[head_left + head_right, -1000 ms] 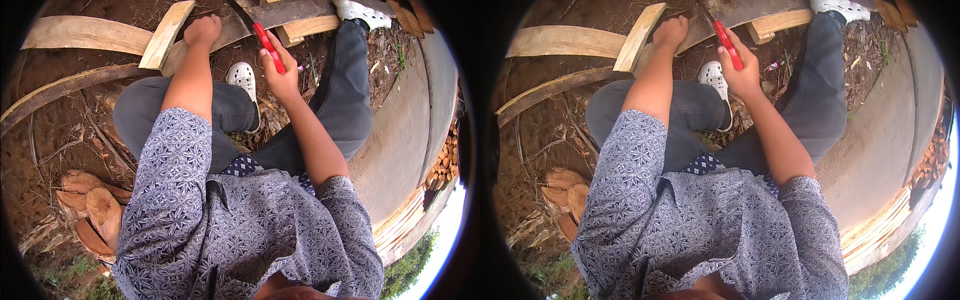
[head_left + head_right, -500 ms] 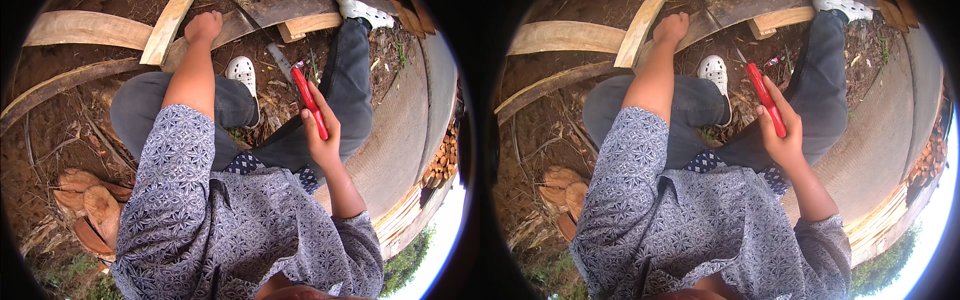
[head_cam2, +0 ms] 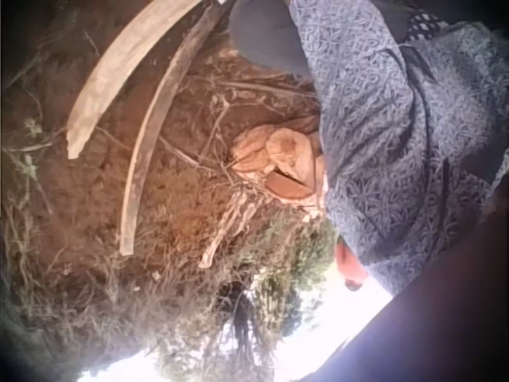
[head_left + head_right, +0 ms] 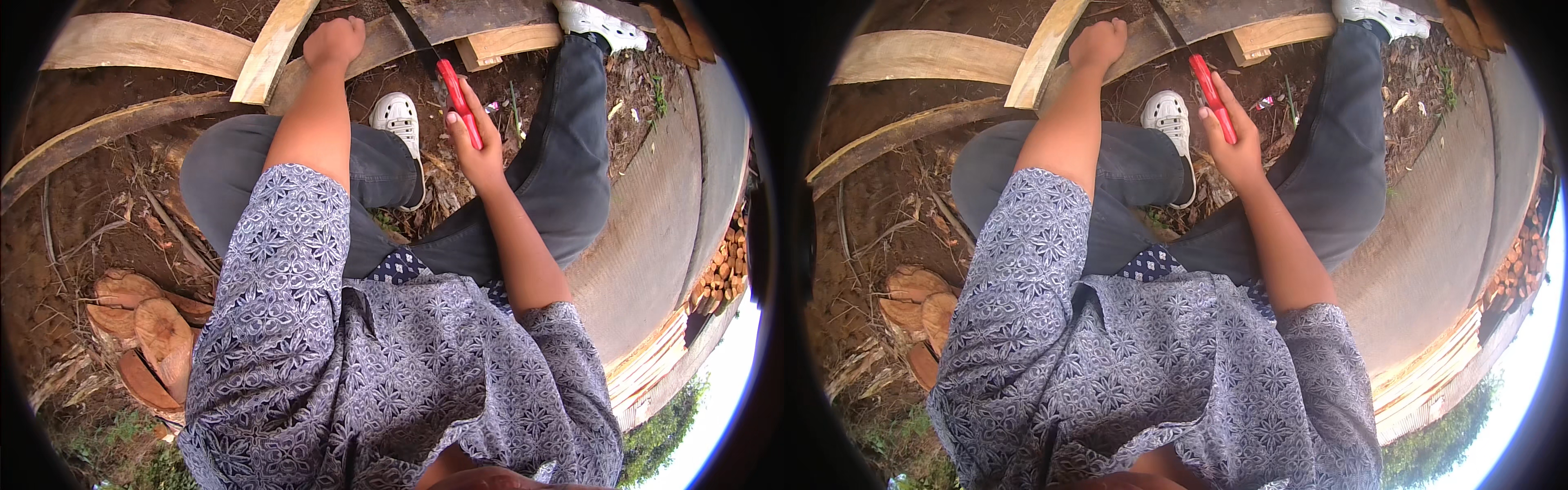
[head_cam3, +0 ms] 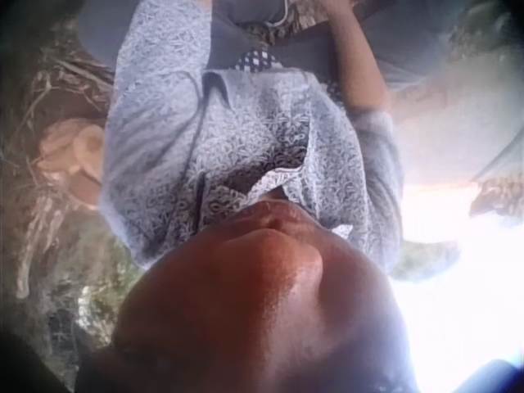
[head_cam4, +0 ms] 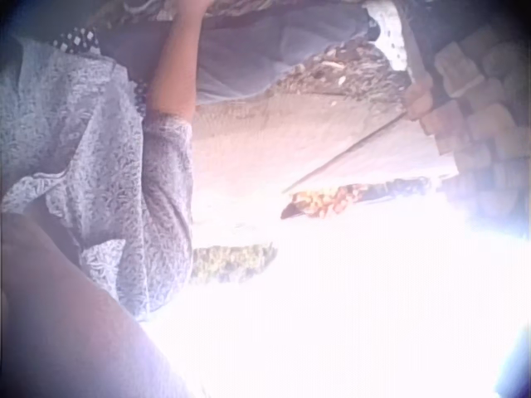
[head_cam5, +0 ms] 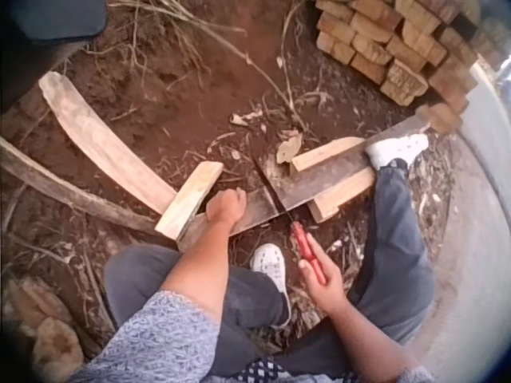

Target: The person sits on the ground and uses a hand saw to cut a piece of wood. They position the wood on a support, hold it steady with one hand, and saw through it with the other hand.

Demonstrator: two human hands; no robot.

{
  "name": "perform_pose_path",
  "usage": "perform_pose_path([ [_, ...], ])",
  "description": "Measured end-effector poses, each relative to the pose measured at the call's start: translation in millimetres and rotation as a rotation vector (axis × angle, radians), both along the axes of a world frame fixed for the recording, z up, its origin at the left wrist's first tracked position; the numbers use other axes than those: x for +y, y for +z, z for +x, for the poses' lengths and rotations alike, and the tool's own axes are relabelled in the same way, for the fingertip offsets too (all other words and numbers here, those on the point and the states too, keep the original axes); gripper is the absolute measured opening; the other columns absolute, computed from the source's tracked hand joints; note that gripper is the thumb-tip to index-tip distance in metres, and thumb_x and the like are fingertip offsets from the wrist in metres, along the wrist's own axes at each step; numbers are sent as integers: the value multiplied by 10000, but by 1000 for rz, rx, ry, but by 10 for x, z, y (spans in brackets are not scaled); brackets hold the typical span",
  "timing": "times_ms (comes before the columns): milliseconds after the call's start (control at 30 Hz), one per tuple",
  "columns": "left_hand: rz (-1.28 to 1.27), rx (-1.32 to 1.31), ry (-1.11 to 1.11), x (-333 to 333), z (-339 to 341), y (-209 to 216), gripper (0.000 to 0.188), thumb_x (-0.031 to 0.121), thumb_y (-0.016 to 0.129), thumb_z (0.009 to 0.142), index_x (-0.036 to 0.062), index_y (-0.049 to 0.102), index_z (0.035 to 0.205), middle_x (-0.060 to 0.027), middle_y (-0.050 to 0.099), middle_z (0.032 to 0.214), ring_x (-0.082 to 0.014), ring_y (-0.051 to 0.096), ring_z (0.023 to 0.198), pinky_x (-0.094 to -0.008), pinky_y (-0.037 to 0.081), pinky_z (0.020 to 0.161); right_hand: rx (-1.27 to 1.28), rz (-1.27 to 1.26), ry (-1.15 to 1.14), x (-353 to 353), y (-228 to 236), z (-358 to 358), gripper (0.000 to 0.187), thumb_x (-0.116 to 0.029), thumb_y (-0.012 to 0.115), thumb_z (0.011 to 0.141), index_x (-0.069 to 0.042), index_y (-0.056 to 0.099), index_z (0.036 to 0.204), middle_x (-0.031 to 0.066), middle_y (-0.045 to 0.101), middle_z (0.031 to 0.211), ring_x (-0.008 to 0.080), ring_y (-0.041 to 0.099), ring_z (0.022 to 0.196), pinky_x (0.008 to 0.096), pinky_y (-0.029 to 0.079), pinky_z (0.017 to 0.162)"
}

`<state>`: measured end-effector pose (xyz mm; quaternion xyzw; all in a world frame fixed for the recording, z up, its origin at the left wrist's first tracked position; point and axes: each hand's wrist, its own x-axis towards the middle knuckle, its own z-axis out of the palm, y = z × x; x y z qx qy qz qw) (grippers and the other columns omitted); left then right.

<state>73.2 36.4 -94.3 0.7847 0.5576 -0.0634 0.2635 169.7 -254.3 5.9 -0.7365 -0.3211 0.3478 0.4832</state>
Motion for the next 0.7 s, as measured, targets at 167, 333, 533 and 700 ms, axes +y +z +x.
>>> perform_pose_path([
  [167, -3, 7, 41, 23, -103, -1, 589, 467, 327, 1021, 100, 766, 1157, -206, 734, 1178, -398, 692, 1113, -530, 543, 946, 16, -168, 71, -462, 905, -106, 551, -135, 614, 1025, -35, 460, 1545, 135, 632, 1405, 134, 605, 1169, 288, 462, 1014],
  [333, -22, 1, 25, 0, -60, 0, 588, 469, 325, 1016, 106, 763, 1165, -200, 729, 1197, -392, 686, 1132, -521, 535, 965, 39, -203, 29, -512, 1209, -126, 540, -124, 610, 1026, -25, 468, 1537, 106, 670, 1302, 85, 601, 986, 248, 477, 909],
  [533, -3, -12, 35, -68, -37, 19, 593, 464, 323, 1016, 99, 773, 1140, -203, 735, 1177, -394, 693, 1116, -523, 539, 957, -8, -176, 8, -189, 1597, -216, 511, -126, 625, 1028, -1, 501, 1508, 73, 691, 1183, 57, 578, 912, 222, 483, 823],
  [700, 23, 2, 14, -82, -72, 34, 597, 458, 315, 1020, 95, 779, 1123, -205, 738, 1164, -402, 700, 1093, -526, 548, 942, -162, -110, 75, -244, 1801, -96, 494, -146, 632, 1027, -8, 528, 1490, 81, 700, 1143, 66, 592, 907, 236, 494, 821],
])
